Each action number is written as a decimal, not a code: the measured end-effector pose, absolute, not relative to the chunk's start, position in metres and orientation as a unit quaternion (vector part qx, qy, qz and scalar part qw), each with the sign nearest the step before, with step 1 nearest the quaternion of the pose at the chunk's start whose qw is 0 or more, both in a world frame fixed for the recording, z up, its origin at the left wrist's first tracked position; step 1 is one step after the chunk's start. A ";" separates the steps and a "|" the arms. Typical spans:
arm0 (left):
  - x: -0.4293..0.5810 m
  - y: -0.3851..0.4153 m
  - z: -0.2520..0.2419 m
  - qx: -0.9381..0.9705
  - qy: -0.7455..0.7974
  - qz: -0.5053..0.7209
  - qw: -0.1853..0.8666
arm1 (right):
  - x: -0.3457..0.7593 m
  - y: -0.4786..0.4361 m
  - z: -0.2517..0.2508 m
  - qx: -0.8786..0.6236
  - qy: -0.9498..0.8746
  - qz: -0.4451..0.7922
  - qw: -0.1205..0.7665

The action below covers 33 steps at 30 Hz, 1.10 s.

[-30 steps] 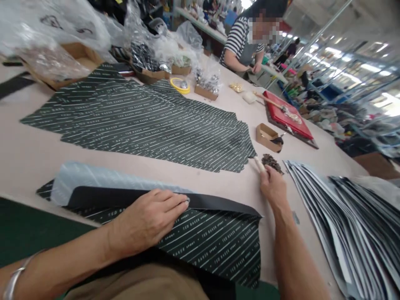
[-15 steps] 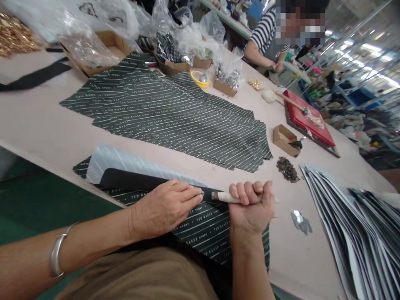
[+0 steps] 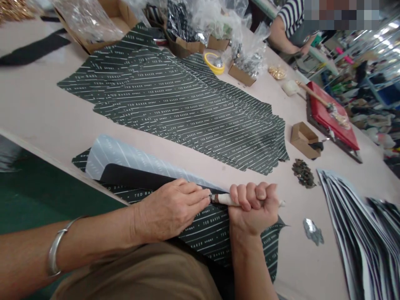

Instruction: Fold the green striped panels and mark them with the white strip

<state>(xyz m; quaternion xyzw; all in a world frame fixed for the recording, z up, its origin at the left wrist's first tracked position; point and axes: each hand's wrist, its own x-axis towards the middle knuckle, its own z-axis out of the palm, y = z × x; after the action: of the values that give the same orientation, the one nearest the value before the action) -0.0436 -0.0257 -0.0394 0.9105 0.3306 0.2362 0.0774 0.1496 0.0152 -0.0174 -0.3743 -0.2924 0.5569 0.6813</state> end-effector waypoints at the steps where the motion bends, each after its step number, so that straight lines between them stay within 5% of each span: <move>1: -0.044 -0.025 -0.039 0.910 0.330 0.238 0.081 | 0.149 0.015 -0.016 -0.374 -0.306 0.556 0.677; 16: -0.040 -0.027 -0.040 0.900 0.339 0.256 0.098 | 0.133 -0.010 -0.011 -0.290 -0.618 0.474 0.556; 26: -0.040 -0.030 -0.044 0.900 0.348 0.255 0.059 | 0.123 0.025 0.006 -0.354 -0.502 0.567 0.548; 33: -0.039 -0.029 -0.049 0.909 0.342 0.235 0.037 | 0.095 0.032 0.010 -0.438 -0.631 0.493 0.408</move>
<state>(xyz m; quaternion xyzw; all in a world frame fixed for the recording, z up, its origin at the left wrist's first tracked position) -0.0391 -0.0292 -0.0485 0.9091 0.3422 0.2347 0.0374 0.0955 0.0323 0.0105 -0.4384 -0.6312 0.4930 0.4078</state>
